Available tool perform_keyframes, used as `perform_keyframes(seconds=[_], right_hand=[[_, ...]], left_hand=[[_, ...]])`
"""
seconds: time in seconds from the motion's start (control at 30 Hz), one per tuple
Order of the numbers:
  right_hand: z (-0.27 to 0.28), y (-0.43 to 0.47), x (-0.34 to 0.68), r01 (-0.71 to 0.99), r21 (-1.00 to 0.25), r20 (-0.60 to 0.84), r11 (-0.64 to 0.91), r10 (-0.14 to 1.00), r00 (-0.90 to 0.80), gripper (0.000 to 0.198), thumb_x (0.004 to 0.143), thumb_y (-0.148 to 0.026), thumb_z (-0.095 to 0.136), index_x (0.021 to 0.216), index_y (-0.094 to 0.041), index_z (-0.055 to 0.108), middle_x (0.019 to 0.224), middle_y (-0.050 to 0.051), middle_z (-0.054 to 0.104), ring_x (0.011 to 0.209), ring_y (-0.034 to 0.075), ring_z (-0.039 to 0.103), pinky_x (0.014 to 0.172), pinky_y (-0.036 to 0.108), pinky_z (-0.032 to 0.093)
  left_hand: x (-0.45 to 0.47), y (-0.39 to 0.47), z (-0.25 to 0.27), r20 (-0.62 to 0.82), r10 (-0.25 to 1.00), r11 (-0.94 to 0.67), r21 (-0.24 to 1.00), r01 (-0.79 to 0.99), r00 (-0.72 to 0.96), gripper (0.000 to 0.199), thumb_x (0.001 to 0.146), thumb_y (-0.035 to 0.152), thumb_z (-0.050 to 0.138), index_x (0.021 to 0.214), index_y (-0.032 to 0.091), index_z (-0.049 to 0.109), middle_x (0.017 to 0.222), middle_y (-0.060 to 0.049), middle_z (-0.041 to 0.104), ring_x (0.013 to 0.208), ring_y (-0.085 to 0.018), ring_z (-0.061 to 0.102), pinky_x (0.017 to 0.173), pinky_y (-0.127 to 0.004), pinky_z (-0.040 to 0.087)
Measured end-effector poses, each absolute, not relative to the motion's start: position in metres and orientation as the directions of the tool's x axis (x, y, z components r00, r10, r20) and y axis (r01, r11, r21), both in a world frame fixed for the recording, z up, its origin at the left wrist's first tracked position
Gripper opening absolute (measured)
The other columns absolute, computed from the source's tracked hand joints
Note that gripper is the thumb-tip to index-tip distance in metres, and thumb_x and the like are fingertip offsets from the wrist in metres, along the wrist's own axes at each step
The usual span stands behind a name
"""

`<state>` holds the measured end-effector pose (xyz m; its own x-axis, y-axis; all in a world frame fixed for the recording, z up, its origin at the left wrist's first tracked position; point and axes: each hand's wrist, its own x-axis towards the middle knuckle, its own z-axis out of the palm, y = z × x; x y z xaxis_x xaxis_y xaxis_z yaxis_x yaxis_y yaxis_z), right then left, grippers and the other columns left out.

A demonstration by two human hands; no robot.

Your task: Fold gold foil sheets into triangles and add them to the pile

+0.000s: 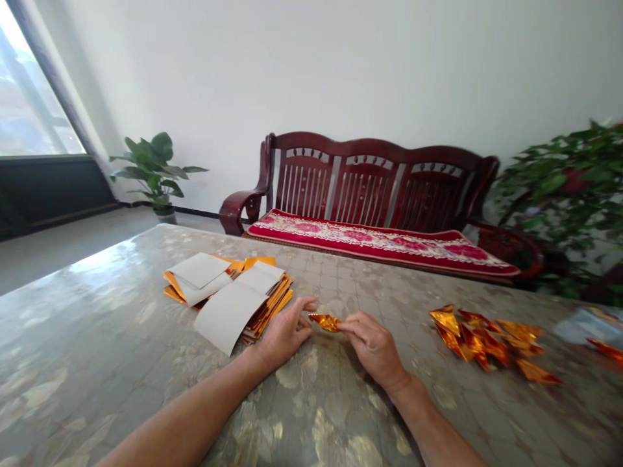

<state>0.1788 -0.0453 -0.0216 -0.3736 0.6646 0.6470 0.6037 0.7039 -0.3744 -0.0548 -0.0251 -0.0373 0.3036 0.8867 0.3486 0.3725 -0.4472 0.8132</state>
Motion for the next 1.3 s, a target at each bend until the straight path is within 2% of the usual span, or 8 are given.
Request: perform_keyframes(seconds=[0.1, 0.3, 0.47, 0.7, 0.93, 1.1, 1.3], right_hand=[[-0.023, -0.045, 0.179, 0.609, -0.380, 0.643, 0.696, 0.672, -0.367, 0.025, 0.094, -0.015, 0.051, 0.100, -0.025, 0.073, 0.089, 0.003, 0.069, 0.083, 0.015, 0.066, 0.074, 0.025, 0.053], [-0.019, -0.047, 0.175, 0.629, -0.379, 0.637, 0.678, 0.685, -0.354, 0.021, 0.091, -0.014, 0.055, 0.097, -0.024, 0.072, 0.087, 0.003, 0.070, 0.081, 0.016, 0.067, 0.073, 0.025, 0.052], [-0.021, -0.048, 0.176, 0.654, -0.368, 0.631, 0.662, 0.694, -0.347, 0.015, 0.089, -0.016, 0.058, 0.093, -0.024, 0.071, 0.085, 0.003, 0.071, 0.079, 0.017, 0.067, 0.073, 0.026, 0.052], [-0.027, -0.042, 0.185, 0.734, -0.335, 0.664, 0.591, 0.700, -0.262, 0.014, 0.089, -0.018, 0.056, 0.092, -0.022, 0.070, 0.086, 0.003, 0.072, 0.080, 0.017, 0.067, 0.074, 0.027, 0.051], [-0.024, -0.027, 0.228, 0.903, -0.235, 0.766, 0.361, 0.641, -0.057, 0.016, 0.088, -0.020, 0.055, 0.090, -0.022, 0.071, 0.088, 0.002, 0.071, 0.083, 0.017, 0.067, 0.076, 0.027, 0.048], [-0.012, -0.021, 0.272, 0.955, -0.261, 0.816, 0.143, 0.561, 0.140, 0.020, 0.087, -0.024, 0.054, 0.087, -0.023, 0.074, 0.094, 0.004, 0.070, 0.087, 0.019, 0.064, 0.074, 0.028, 0.046], [0.004, -0.029, 0.332, 0.950, -0.277, 0.810, -0.145, 0.496, 0.312, 0.025, 0.085, -0.027, 0.053, 0.088, -0.021, 0.077, 0.093, 0.007, 0.071, 0.085, 0.023, 0.060, 0.070, 0.032, 0.042]], left_hand=[[-0.053, -0.021, -0.040, 0.336, 0.898, -0.417, 0.857, 0.304, 0.284, 0.054, 0.076, 0.007, 0.059, 0.126, 0.022, 0.050, 0.107, -0.001, 0.068, 0.069, -0.008, 0.064, 0.069, -0.023, 0.054], [-0.052, -0.022, -0.037, 0.319, 0.902, -0.413, 0.835, 0.363, 0.292, 0.042, 0.079, 0.010, 0.059, 0.119, 0.019, 0.056, 0.077, 0.004, 0.065, 0.068, -0.011, 0.063, 0.067, -0.022, 0.049], [-0.053, -0.025, -0.035, 0.335, 0.880, -0.458, 0.787, 0.413, 0.338, 0.038, 0.082, 0.011, 0.056, 0.118, 0.020, 0.057, 0.078, 0.004, 0.067, 0.073, -0.013, 0.064, 0.070, -0.023, 0.047], [-0.055, -0.023, -0.036, 0.326, 0.887, -0.445, 0.794, 0.414, 0.328, 0.049, 0.084, 0.012, 0.053, 0.131, 0.020, 0.046, 0.084, 0.002, 0.069, 0.076, -0.013, 0.065, 0.073, -0.025, 0.048], [-0.057, -0.025, -0.035, 0.309, 0.873, -0.471, 0.737, 0.485, 0.378, 0.039, 0.089, 0.018, 0.049, 0.127, 0.022, 0.051, 0.081, 0.003, 0.067, 0.074, -0.013, 0.064, 0.072, -0.024, 0.046], [-0.058, -0.024, -0.034, 0.308, 0.855, -0.502, 0.694, 0.516, 0.417, 0.028, 0.091, 0.021, 0.049, 0.118, 0.023, 0.058, 0.083, 0.002, 0.069, 0.079, -0.015, 0.065, 0.073, -0.024, 0.046], [-0.059, -0.022, -0.037, 0.302, 0.853, -0.509, 0.667, 0.544, 0.426, 0.022, 0.092, 0.025, 0.051, 0.110, 0.022, 0.064, 0.088, 0.000, 0.071, 0.084, -0.016, 0.066, 0.076, -0.024, 0.047]])
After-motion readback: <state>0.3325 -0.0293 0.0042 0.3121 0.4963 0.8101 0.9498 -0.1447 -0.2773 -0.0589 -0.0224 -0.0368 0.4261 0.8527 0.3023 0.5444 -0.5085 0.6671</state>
